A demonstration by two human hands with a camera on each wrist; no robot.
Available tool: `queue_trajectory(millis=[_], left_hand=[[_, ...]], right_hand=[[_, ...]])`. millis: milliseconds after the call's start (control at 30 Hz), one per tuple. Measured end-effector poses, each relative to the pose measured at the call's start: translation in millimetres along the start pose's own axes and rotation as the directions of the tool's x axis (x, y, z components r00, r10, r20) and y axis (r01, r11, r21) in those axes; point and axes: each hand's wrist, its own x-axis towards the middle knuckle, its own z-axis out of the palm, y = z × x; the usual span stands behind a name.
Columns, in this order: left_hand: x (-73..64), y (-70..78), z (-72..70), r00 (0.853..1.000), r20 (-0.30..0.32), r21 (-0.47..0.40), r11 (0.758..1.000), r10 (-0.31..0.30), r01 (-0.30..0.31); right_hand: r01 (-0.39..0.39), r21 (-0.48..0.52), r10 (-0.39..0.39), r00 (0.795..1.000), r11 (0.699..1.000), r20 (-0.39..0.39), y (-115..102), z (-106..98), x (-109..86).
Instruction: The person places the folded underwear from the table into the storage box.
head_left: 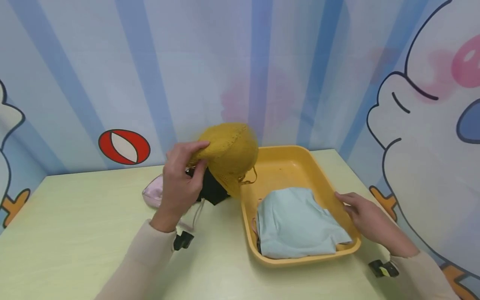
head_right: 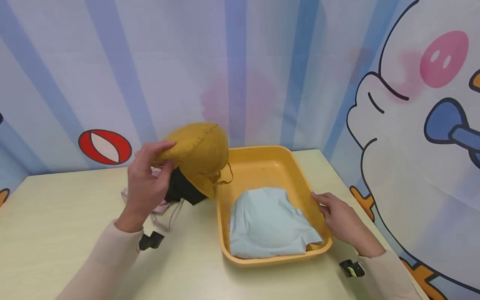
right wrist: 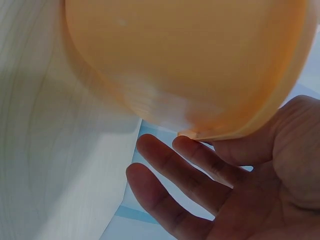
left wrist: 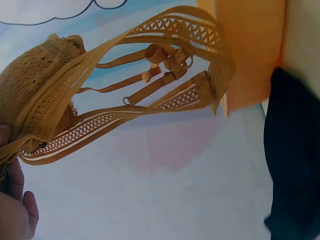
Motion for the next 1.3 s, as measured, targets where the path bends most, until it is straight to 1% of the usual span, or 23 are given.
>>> queue_trajectory(millis=[67,200,333,433,533,667,767,867,933,967,1033,1067,1133,1200,1300], left_hand=[[1.5,-0.5,14.0,1.000,-0.006,-0.028,1.000,0.014,-0.014],[0.4,-4.8,40.6,0.999,-0.004,-0.041,0.998,0.040,-0.040],[-6.1,-9.0,63.2,0.999,0.025,-0.051,0.998,0.030,-0.029],[-11.7,-8.5,76.5,0.999,0.047,-0.055,0.998,0.016,-0.014],[-14.5,-5.4,85.9,0.998,0.067,-0.047,0.999,0.013,-0.010],[-15.5,-2.8,92.8,0.996,0.091,-0.020,1.000,0.009,-0.007],[-19.3,-5.5,96.0,0.991,0.128,0.017,0.999,-0.031,0.029],[-27.4,-13.3,99.6,0.978,0.183,0.068,0.994,-0.096,0.084],[-32.7,-18.5,101.8,0.965,0.222,0.101,0.988,-0.140,0.120],[-35.0,-21.1,103.0,0.956,0.244,0.123,0.983,-0.163,0.136],[-39.0,-25.4,105.0,0.934,0.285,0.171,0.970,-0.217,0.173],[-40.4,-27.3,105.8,0.920,0.306,0.198,0.961,-0.246,0.192],[-43.2,-30.6,107.4,0.884,0.348,0.254,0.939,-0.313,0.232],[-45.4,-33.2,108.5,0.842,0.387,0.302,0.914,-0.376,0.270],[-47.9,-35.8,110.0,0.786,0.439,0.357,0.888,-0.434,0.291]], right_hand=[[0.001,-0.001,-0.001,1.000,1.000,0.000,0.1,-0.4,-0.1],[-0.001,-0.005,0.001,1.000,1.000,-0.003,-0.1,-0.4,-0.1],[-0.011,0.005,0.011,1.000,1.000,0.002,-1.0,1.1,0.3],[-0.014,0.007,0.014,1.000,1.000,0.005,-1.7,2.0,0.3],[-0.010,-0.005,0.010,1.000,1.000,-0.001,-1.8,2.4,0.0],[-0.011,-0.012,0.011,1.000,1.000,-0.006,-1.7,2.6,-0.2],[-0.013,-0.014,0.013,1.000,1.000,-0.006,-1.7,2.2,-0.4],[-0.011,-0.012,0.011,1.000,1.000,-0.006,-1.6,1.5,-0.9],[-0.009,-0.007,0.008,1.000,1.000,-0.006,-1.6,1.0,-1.0],[-0.008,-0.007,0.008,1.000,1.000,-0.005,-1.6,0.8,-1.1],[-0.008,-0.004,0.008,1.000,1.000,-0.003,-1.5,0.5,-1.2],[-0.008,-0.003,0.008,1.000,1.000,-0.002,-1.5,0.4,-1.2],[-0.011,-0.002,0.011,1.000,1.000,-0.001,-1.5,0.1,-1.4],[-0.018,0.001,0.018,1.000,1.000,0.002,-1.1,0.0,-1.5],[-0.028,0.000,0.028,1.000,1.000,0.008,-0.6,0.3,-1.6]])
